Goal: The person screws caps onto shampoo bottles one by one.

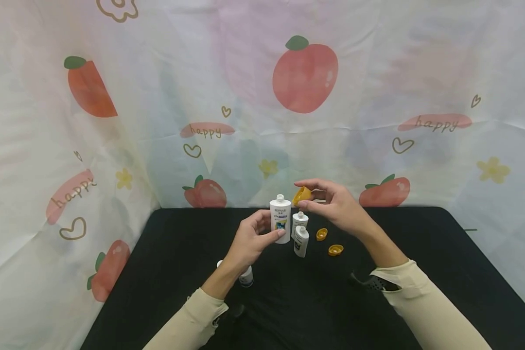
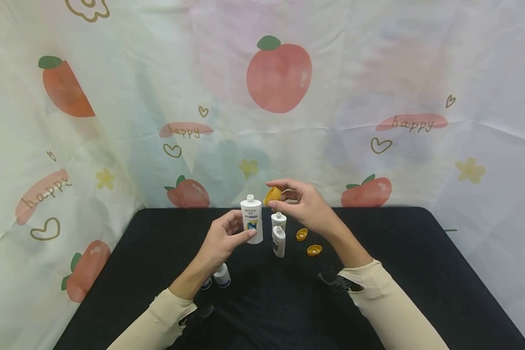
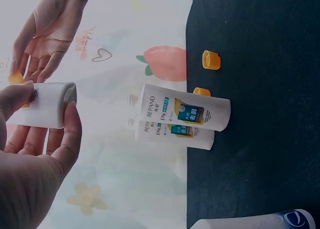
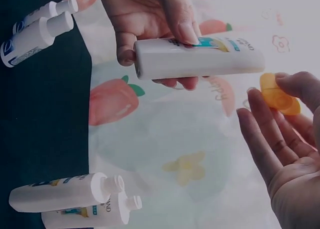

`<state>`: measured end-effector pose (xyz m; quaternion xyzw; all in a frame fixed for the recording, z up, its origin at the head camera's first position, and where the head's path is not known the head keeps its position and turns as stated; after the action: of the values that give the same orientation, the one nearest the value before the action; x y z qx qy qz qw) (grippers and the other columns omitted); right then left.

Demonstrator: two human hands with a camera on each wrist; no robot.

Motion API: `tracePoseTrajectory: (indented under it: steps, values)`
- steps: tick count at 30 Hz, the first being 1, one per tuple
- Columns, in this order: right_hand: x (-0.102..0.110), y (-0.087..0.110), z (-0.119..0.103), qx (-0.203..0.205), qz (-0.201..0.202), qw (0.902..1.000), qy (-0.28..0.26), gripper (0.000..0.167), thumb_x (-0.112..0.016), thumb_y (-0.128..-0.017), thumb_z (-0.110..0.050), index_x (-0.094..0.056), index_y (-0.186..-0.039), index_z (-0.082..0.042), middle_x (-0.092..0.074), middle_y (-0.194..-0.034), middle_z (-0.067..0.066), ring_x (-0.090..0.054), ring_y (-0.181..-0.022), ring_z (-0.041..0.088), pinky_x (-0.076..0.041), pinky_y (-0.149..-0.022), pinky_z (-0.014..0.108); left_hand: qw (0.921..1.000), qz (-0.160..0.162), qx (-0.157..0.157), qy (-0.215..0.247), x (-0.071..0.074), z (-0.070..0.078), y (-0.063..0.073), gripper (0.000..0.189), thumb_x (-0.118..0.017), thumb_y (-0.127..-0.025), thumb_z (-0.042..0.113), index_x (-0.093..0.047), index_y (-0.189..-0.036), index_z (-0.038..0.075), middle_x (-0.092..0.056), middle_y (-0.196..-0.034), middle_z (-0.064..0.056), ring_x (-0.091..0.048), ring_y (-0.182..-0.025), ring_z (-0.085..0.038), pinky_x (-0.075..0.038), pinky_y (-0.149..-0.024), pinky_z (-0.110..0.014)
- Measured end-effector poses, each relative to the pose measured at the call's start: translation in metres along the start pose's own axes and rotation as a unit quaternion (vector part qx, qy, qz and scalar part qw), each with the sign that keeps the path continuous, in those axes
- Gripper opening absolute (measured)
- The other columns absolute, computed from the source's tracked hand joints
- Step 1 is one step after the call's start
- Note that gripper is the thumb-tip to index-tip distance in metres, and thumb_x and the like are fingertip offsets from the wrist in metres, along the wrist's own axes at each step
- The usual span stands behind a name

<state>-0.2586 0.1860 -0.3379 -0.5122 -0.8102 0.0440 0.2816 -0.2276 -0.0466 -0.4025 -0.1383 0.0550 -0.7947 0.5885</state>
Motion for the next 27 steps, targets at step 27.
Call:
tracePoseTrajectory:
  steps: [27]
  values:
    - [0.007, -0.011, -0.011, 0.04, -0.025, 0.9989, -0.007, 0.039, -0.069, -0.096, -0.005, -0.062, -0.134, -0.006, -0.067, -0.118, 0.012, -0.066, -0.104, 0.023, -0.058, -0.088, 0.033, 0.9999, 0.012, -0.003, 0.01, -0.004, 0.002, -0.002, 0.038, -0.08, -0.089, 0.014, -0.066, -0.124, 0.011, -0.072, -0.115, -0.007, -0.067, -0.106, -0.019, -0.048, -0.102, -0.05]
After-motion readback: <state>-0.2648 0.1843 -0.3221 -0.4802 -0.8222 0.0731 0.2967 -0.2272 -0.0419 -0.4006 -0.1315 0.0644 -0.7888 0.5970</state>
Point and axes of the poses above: each hand's wrist, its own y-axis away from the middle knuckle, its own x-axis out of the back of the hand, z = x × y, the point moved 2 cm from there along -y, towards the middle knuckle
